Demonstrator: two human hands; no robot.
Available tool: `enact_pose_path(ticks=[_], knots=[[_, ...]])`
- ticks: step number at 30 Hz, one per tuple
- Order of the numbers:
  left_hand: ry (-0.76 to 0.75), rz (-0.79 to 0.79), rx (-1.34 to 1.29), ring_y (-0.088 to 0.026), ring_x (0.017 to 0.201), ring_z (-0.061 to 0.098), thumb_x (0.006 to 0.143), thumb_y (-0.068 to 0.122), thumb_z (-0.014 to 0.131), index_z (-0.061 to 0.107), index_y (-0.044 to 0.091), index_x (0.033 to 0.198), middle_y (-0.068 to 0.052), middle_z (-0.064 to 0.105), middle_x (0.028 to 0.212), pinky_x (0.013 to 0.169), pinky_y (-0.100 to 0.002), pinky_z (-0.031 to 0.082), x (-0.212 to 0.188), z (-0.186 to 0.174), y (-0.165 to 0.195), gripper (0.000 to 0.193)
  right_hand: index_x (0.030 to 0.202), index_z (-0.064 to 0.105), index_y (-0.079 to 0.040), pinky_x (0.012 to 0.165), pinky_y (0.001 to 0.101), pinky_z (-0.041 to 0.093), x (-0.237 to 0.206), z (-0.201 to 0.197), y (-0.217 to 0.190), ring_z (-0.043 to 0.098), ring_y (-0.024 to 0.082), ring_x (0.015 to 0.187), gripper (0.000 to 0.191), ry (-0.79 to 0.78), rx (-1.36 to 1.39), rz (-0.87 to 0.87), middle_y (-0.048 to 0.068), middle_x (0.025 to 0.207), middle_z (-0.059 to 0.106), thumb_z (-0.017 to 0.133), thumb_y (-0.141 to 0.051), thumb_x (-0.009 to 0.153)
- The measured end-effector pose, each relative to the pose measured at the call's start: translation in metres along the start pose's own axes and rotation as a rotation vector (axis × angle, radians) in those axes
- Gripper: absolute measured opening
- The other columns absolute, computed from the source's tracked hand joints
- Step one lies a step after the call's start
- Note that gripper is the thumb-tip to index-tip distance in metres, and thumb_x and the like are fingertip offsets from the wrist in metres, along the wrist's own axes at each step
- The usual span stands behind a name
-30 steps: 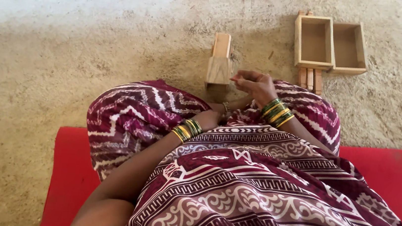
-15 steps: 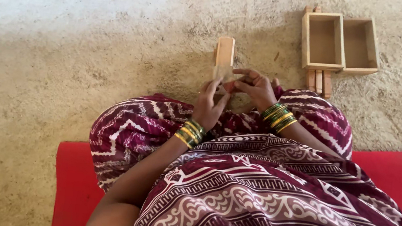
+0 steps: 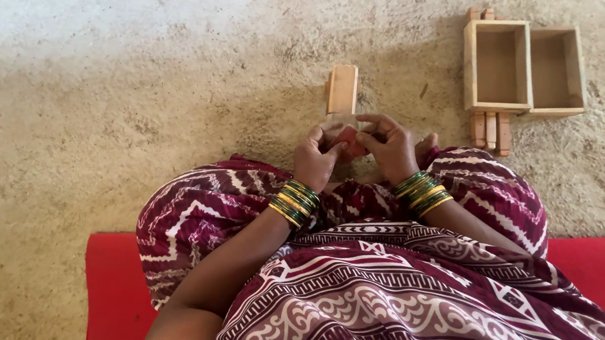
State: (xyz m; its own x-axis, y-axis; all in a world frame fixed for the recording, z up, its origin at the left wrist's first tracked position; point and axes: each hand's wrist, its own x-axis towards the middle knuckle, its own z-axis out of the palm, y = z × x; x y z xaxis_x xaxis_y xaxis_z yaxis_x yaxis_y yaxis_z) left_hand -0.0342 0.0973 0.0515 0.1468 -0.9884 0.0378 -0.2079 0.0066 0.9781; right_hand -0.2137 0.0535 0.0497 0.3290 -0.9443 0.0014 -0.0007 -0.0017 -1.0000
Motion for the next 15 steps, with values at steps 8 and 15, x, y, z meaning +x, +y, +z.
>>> enact_pose_path(ticks=[8,15], knots=[[0.161,0.296,0.569,-0.024,0.119,0.062,0.088,0.014,0.081,0.064,0.012,0.129,-0.009,0.067,0.128,0.102,-0.039,0.055,0.007,-0.001,-0.017,0.044,0.112,0.075,-0.006,0.084,0.0334,0.056,0.002,0.010,-0.013,0.070,0.020,0.095,0.023,0.146,-0.579,-0.197,0.008,0.107,0.070,0.078,-0.011,0.090],[-0.259,0.425,1.113,-0.034,0.156,0.006,0.103,0.054,0.041,0.017,-0.001,0.160,-0.022,0.011,0.168,0.125,-0.059,0.004,-0.025,0.015,-0.010,0.083,0.114,0.075,-0.005,0.088,0.0379,0.055,0.000,0.011,-0.011,0.065,0.026,0.101,0.021,0.137,-0.592,-0.231,0.012,0.110,0.063,0.072,-0.010,0.094]])
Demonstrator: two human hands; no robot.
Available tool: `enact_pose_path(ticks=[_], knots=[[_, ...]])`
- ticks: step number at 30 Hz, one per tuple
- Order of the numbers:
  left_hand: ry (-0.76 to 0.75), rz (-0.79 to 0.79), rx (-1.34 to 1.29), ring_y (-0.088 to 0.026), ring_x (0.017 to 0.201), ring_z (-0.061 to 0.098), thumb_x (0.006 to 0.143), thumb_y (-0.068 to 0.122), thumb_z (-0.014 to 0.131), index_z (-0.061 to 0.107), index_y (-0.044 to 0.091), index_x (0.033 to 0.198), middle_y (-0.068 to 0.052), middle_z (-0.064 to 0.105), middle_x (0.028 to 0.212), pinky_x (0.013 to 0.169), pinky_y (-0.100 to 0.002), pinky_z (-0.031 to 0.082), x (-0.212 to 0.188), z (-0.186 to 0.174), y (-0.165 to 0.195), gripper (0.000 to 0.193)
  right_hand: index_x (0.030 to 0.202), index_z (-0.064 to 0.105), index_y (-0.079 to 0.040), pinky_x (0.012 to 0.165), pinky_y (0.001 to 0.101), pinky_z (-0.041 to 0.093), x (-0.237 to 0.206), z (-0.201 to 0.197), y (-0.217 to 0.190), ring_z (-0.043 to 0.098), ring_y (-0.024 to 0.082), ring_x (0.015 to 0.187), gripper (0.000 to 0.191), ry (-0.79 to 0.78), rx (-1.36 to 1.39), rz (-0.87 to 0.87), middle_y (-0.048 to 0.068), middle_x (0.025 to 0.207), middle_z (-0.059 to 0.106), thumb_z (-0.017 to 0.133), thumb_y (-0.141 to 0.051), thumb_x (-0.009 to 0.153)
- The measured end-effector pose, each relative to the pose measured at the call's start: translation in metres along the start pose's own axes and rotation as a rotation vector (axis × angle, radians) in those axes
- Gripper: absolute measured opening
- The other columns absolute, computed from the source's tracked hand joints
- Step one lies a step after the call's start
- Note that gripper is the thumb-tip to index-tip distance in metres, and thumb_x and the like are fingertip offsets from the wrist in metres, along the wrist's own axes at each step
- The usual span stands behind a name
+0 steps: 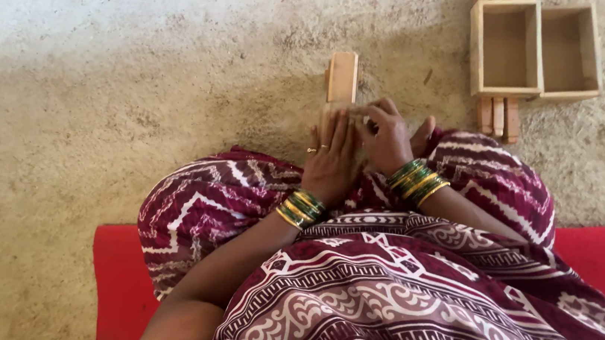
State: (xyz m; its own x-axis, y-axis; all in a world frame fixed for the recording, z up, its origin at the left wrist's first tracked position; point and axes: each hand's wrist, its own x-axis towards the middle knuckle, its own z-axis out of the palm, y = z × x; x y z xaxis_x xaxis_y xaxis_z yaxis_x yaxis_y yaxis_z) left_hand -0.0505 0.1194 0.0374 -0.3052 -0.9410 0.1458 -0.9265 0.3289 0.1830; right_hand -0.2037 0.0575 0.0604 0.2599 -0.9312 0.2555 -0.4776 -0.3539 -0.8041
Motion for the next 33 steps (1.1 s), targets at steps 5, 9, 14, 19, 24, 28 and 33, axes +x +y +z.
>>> enact_pose_path(ticks=[5,9,14,19,24,28,33], knots=[[-0.274,-0.085,0.093,-0.033,0.157,-0.006,0.105,0.059,0.028,0.006,0.001,0.163,-0.019,-0.003,0.170,0.126,-0.056,0.000,0.017,-0.001,0.000,0.084,0.128,0.066,-0.006,0.092,0.0355,0.058,-0.007,0.009,0.024,0.069,0.023,0.104,0.032,0.033,0.165,0.182,0.012,0.119,0.063,0.064,-0.013,0.097],[-0.122,-0.109,0.135,-0.034,0.159,0.000,0.107,0.053,0.031,0.015,-0.001,0.162,-0.021,0.003,0.171,0.127,-0.056,0.003,0.030,0.004,-0.009,0.078,0.143,0.056,-0.004,0.100,0.0374,0.054,-0.007,0.014,0.043,0.065,0.028,0.120,0.045,-0.103,0.251,0.264,0.017,0.133,0.066,0.061,-0.009,0.099],[0.019,-0.104,0.060,-0.035,0.158,0.009,0.105,0.050,0.041,0.025,-0.005,0.158,-0.023,0.013,0.168,0.127,-0.058,0.008,0.017,0.008,-0.009,0.078,0.152,0.045,-0.007,0.106,0.0370,0.053,-0.007,0.017,0.044,0.060,0.031,0.132,0.071,-0.251,0.257,0.265,0.020,0.140,0.063,0.059,0.004,0.083],[0.120,-0.058,0.017,-0.038,0.157,0.017,0.105,0.040,0.049,0.029,-0.007,0.157,-0.026,0.020,0.166,0.127,-0.057,0.012,0.005,0.013,-0.010,0.073,0.157,0.024,-0.006,0.109,0.0413,0.044,-0.005,0.021,0.044,0.051,0.035,0.135,0.093,-0.269,0.100,0.214,0.025,0.149,0.049,0.073,-0.001,0.078],[0.163,-0.039,0.098,-0.035,0.154,0.031,0.107,0.037,0.049,0.036,-0.004,0.155,-0.023,0.032,0.165,0.127,-0.056,0.017,0.007,0.023,-0.019,0.064,0.160,0.011,0.000,0.119,0.0445,0.036,-0.006,0.031,0.057,0.046,0.036,0.141,0.113,-0.305,0.101,0.035,0.028,0.149,0.047,0.084,-0.004,0.074],[0.194,-0.039,0.075,-0.034,0.151,0.037,0.109,0.036,0.050,0.039,0.001,0.153,-0.021,0.036,0.162,0.127,-0.056,0.021,0.009,0.028,-0.025,0.058,0.155,0.007,0.001,0.113,0.0439,0.041,-0.016,0.038,0.059,0.053,0.033,0.133,0.123,-0.392,0.185,0.170,0.026,0.140,0.054,0.092,-0.016,0.067],[0.177,0.052,0.111,-0.029,0.156,0.033,0.105,0.021,0.047,0.041,0.007,0.159,-0.015,0.033,0.168,0.129,-0.050,0.026,0.006,0.024,-0.026,0.056,0.153,0.025,-0.002,0.102,0.0431,0.054,-0.018,0.044,0.057,0.065,0.035,0.124,0.101,-0.341,0.197,0.314,0.024,0.135,0.062,0.084,-0.022,0.075]])
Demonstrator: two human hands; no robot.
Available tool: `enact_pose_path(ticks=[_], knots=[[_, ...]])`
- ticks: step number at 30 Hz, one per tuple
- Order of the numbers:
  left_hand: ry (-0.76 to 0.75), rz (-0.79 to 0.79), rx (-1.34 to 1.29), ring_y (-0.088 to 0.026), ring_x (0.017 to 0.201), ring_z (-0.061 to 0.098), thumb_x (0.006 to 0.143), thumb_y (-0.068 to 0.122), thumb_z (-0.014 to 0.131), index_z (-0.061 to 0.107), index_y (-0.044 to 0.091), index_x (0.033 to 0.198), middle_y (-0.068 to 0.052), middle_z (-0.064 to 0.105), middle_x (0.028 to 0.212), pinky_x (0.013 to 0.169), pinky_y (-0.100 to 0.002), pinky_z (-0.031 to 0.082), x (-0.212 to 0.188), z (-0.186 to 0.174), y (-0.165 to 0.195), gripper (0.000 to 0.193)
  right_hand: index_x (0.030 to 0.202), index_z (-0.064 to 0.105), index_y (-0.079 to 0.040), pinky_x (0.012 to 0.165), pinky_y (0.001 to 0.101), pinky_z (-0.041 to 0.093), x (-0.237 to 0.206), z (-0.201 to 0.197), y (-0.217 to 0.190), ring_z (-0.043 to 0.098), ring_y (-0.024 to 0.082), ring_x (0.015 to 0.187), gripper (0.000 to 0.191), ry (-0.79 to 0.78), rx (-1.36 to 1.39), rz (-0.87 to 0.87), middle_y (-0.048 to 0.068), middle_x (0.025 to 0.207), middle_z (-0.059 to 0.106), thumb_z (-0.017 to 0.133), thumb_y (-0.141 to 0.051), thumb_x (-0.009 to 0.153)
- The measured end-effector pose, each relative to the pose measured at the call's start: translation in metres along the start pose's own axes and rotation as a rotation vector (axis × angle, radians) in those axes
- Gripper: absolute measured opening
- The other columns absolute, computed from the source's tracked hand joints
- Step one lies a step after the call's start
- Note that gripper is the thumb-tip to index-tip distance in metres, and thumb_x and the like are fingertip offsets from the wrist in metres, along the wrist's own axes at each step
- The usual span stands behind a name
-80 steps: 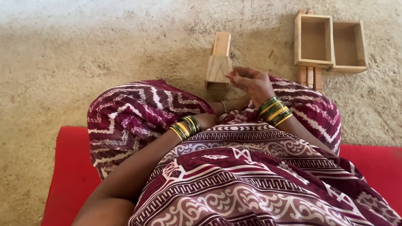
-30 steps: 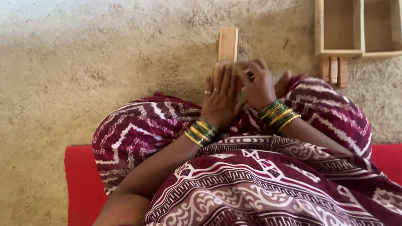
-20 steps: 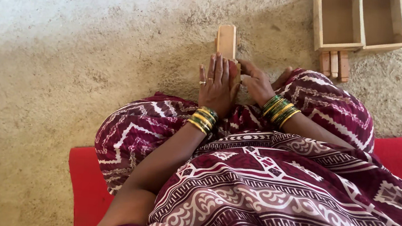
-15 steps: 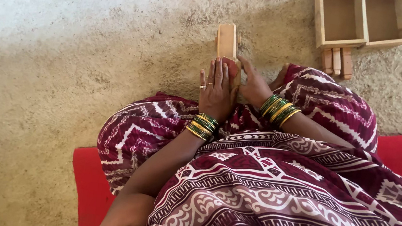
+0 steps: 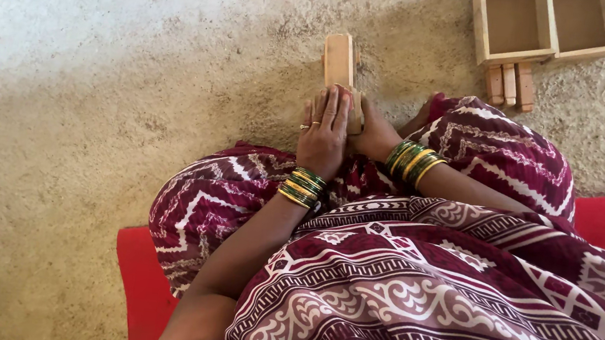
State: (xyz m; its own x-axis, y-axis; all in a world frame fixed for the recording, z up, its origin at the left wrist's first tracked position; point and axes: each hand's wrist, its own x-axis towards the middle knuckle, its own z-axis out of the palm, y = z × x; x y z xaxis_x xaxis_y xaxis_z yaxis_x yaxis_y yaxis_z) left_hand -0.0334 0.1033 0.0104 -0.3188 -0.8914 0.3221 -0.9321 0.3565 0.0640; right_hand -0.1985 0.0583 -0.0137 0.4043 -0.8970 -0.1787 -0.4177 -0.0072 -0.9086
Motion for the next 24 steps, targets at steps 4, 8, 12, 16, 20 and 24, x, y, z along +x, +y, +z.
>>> enact_pose_path(ticks=[4,8,12,16,20,24], knots=[[-0.066,0.006,-0.085,-0.027,0.158,0.030,0.104,0.016,0.047,0.041,0.010,0.158,-0.009,0.032,0.169,0.129,-0.046,0.026,0.001,-0.006,-0.004,0.055,0.149,0.034,-0.001,0.099,0.0465,0.054,0.007,0.006,0.001,0.064,0.042,0.120,0.090,0.088,-0.083,-0.107,0.025,0.132,0.063,0.085,-0.022,0.077],[-0.010,-0.013,-0.211,-0.029,0.158,0.027,0.110,0.020,0.043,0.039,0.006,0.159,-0.010,0.028,0.169,0.130,-0.049,0.024,0.013,-0.004,-0.010,0.051,0.143,0.044,-0.003,0.099,0.0478,0.053,0.016,0.008,-0.002,0.061,0.048,0.116,0.077,0.250,-0.463,-0.504,0.034,0.135,0.058,0.084,-0.016,0.079],[-0.011,-0.003,-0.254,-0.030,0.154,0.028,0.109,0.028,0.044,0.040,0.004,0.156,-0.013,0.030,0.166,0.128,-0.050,0.022,0.032,0.007,-0.019,0.053,0.148,0.039,0.000,0.098,0.0474,0.052,0.027,0.001,-0.009,0.062,0.044,0.116,0.069,0.262,-0.172,-0.020,0.027,0.129,0.061,0.070,-0.013,0.089],[-0.022,-0.011,-0.216,-0.028,0.156,0.030,0.111,0.026,0.042,0.043,0.005,0.154,-0.013,0.035,0.166,0.129,-0.047,0.024,0.036,0.022,-0.022,0.048,0.141,0.048,-0.001,0.097,0.0475,0.052,0.032,-0.010,-0.014,0.062,0.045,0.117,0.060,0.338,-0.180,-0.134,0.027,0.131,0.061,0.071,-0.009,0.086],[0.022,0.126,0.276,-0.019,0.162,0.026,0.118,0.018,0.045,0.043,0.016,0.160,-0.008,0.029,0.174,0.134,-0.040,0.021,0.024,0.030,-0.015,0.042,0.136,0.051,-0.006,0.096,0.0474,0.052,0.029,-0.014,-0.018,0.064,0.042,0.114,0.059,0.255,-0.134,-0.034,0.024,0.121,0.067,0.075,-0.017,0.084],[-0.098,0.079,0.088,-0.029,0.159,0.017,0.108,0.034,0.049,0.030,0.005,0.160,-0.015,0.021,0.170,0.131,-0.052,0.015,0.002,0.010,0.005,0.063,0.143,0.050,-0.007,0.097,0.0491,0.051,0.029,-0.011,-0.021,0.064,0.042,0.114,0.045,0.276,-0.162,0.056,0.025,0.125,0.067,0.060,-0.023,0.102]])
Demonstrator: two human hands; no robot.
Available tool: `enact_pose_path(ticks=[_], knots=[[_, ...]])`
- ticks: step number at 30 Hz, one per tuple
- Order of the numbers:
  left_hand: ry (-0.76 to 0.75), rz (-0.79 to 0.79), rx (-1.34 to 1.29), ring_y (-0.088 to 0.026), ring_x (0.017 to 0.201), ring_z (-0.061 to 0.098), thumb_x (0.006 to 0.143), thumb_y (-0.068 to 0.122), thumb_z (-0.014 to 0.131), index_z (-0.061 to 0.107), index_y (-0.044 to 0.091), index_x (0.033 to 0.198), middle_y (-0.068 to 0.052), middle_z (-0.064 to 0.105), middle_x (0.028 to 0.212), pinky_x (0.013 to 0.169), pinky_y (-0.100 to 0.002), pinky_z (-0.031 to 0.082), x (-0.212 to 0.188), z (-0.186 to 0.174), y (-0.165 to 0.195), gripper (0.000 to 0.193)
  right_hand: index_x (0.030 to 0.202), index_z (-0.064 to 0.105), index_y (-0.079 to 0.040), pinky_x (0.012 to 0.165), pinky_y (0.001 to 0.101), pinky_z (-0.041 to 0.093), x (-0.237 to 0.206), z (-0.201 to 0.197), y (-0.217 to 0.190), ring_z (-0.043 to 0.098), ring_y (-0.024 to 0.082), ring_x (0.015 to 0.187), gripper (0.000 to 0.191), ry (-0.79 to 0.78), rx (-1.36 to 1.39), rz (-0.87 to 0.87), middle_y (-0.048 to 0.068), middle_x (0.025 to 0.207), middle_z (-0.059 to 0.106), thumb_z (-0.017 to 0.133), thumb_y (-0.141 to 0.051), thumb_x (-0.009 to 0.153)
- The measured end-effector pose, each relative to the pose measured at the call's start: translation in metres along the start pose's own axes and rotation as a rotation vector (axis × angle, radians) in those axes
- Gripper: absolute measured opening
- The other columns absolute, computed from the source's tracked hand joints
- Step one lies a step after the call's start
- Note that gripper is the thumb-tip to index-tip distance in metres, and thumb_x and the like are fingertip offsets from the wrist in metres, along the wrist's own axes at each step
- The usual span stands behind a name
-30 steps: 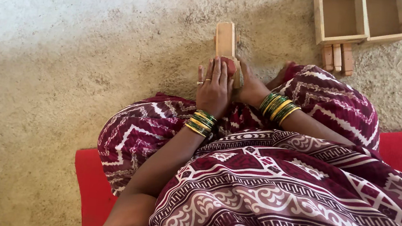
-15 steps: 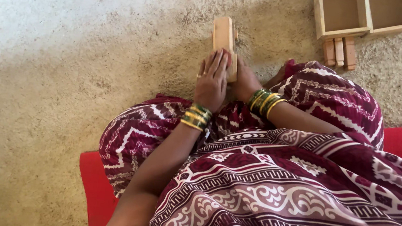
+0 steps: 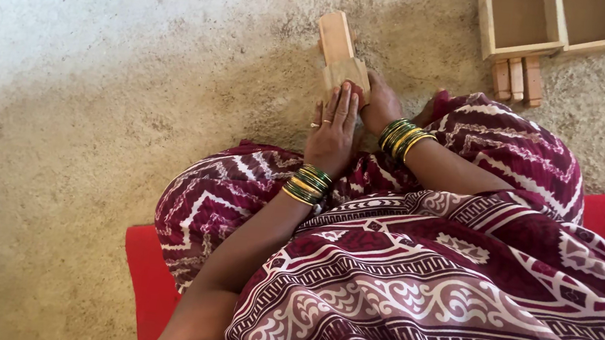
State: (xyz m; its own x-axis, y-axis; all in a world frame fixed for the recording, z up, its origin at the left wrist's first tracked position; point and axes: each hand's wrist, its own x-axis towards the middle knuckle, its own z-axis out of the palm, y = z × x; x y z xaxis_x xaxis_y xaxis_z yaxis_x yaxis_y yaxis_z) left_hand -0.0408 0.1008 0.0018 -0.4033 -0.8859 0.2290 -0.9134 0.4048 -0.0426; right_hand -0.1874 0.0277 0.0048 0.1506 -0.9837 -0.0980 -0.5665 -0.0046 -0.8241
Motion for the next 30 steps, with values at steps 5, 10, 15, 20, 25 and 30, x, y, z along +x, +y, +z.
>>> enact_pose_path(ticks=[5,10,15,20,25,30], knots=[[-0.108,-0.047,-0.122,-0.032,0.159,0.009,0.102,0.044,0.047,0.015,0.000,0.161,-0.019,0.011,0.170,0.129,-0.055,0.008,0.007,-0.022,0.004,0.081,0.146,0.050,-0.012,0.096,0.0497,0.052,0.004,0.004,0.004,0.064,0.041,0.116,0.050,0.015,0.007,0.011,0.023,0.129,0.067,0.062,-0.023,0.098],[-0.066,-0.078,-0.047,-0.032,0.158,0.010,0.104,0.040,0.043,0.017,-0.002,0.160,-0.019,0.012,0.170,0.129,-0.055,0.008,0.036,-0.011,-0.017,0.075,0.152,0.037,-0.008,0.097,0.0503,0.052,0.008,0.009,0.012,0.064,0.043,0.116,0.069,-0.057,-0.114,0.046,0.027,0.131,0.063,0.067,-0.018,0.090],[0.051,-0.115,-0.105,-0.032,0.162,0.009,0.111,0.036,0.040,0.019,-0.002,0.163,-0.019,0.011,0.173,0.134,-0.052,0.009,0.031,0.001,-0.018,0.068,0.150,0.040,-0.012,0.098,0.0511,0.051,0.007,0.008,0.012,0.064,0.043,0.117,0.065,-0.037,-0.066,-0.007,0.026,0.133,0.063,0.068,-0.020,0.092],[-0.066,0.002,0.161,-0.032,0.161,0.010,0.108,0.033,0.037,0.021,0.000,0.163,-0.018,0.012,0.172,0.131,-0.051,0.010,0.010,0.007,0.002,0.067,0.157,0.033,-0.012,0.098,0.0487,0.053,0.006,0.002,0.006,0.067,0.040,0.116,0.065,-0.121,0.032,0.078,0.025,0.129,0.067,0.061,-0.027,0.101],[0.016,-0.094,0.004,-0.029,0.159,0.009,0.108,0.043,0.036,0.017,-0.003,0.161,-0.018,0.009,0.170,0.131,-0.054,0.009,0.033,0.008,-0.020,0.072,0.158,0.027,-0.008,0.097,0.0475,0.054,0.009,0.005,0.009,0.067,0.040,0.114,0.079,-0.167,-0.079,0.121,0.026,0.133,0.062,0.065,-0.013,0.089],[0.071,-0.064,-0.140,-0.033,0.159,0.009,0.107,0.049,0.036,0.016,-0.004,0.161,-0.020,0.009,0.171,0.131,-0.052,0.010,0.034,0.000,-0.022,0.078,0.152,0.034,-0.003,0.101,0.0485,0.049,0.012,0.012,0.018,0.060,0.042,0.122,0.075,-0.033,-0.086,-0.061,0.030,0.139,0.057,0.071,-0.011,0.087]])
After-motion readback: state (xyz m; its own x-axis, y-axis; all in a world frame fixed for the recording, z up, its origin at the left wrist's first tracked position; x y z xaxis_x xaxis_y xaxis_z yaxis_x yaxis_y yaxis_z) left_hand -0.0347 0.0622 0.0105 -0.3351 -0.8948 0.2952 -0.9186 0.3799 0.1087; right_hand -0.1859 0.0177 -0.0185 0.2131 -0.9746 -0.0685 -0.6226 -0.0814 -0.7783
